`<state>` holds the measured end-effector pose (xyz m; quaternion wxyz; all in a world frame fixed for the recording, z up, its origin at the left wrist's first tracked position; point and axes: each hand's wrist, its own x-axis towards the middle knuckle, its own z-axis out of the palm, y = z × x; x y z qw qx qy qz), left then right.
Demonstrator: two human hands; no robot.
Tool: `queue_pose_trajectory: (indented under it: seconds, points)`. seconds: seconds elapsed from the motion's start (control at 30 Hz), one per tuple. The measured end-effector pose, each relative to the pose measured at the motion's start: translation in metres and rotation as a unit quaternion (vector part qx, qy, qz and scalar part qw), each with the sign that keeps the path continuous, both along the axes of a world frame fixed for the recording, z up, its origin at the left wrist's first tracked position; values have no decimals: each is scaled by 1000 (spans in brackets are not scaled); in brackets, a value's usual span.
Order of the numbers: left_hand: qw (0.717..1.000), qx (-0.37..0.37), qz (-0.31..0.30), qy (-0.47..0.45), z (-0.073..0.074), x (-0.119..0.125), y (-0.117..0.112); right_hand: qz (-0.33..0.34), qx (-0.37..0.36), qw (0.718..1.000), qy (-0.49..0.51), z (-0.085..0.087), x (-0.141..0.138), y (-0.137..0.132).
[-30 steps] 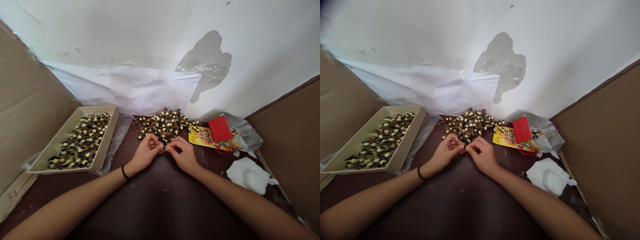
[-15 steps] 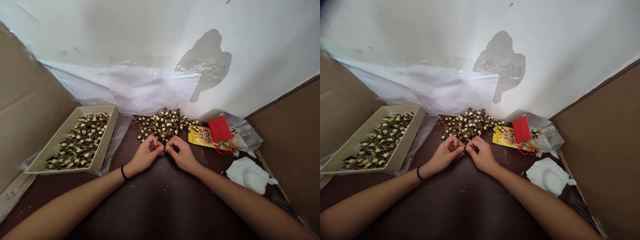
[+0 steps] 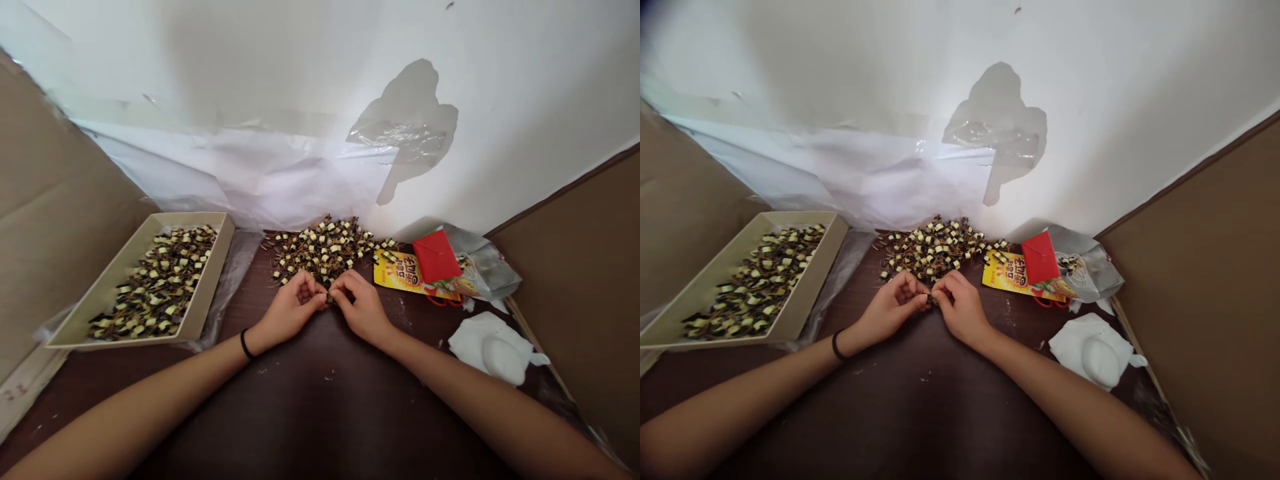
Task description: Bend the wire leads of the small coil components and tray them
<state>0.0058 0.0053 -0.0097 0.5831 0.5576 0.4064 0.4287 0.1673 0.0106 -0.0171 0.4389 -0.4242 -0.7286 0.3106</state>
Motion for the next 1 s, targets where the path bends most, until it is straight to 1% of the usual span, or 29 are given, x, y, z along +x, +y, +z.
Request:
queue_pose_trajectory:
  seconds: [0.13,0.23,0.4,0.53,0.8,1.0]
  points:
    - [1000,-8,13,0,-1,0,2,2,-2,1000,-8,0,1,3]
    - [1000,2,15,9,-2,0,2,-1,7,1000,-16,-1,1,3]
    - [999,18,-13,24,-2,0,2,0,25,999,-33,-4,0,1]
    - [999,8,-23,47,-2,-1,2,5,30,998,-47,-5,0,1]
    - [996,10,9,83,1,1,0,-28,32,999,-12,-2,0,0]
    - [994,8,35,100,2,3,-1,-11,29,1000,3,0,0,-1]
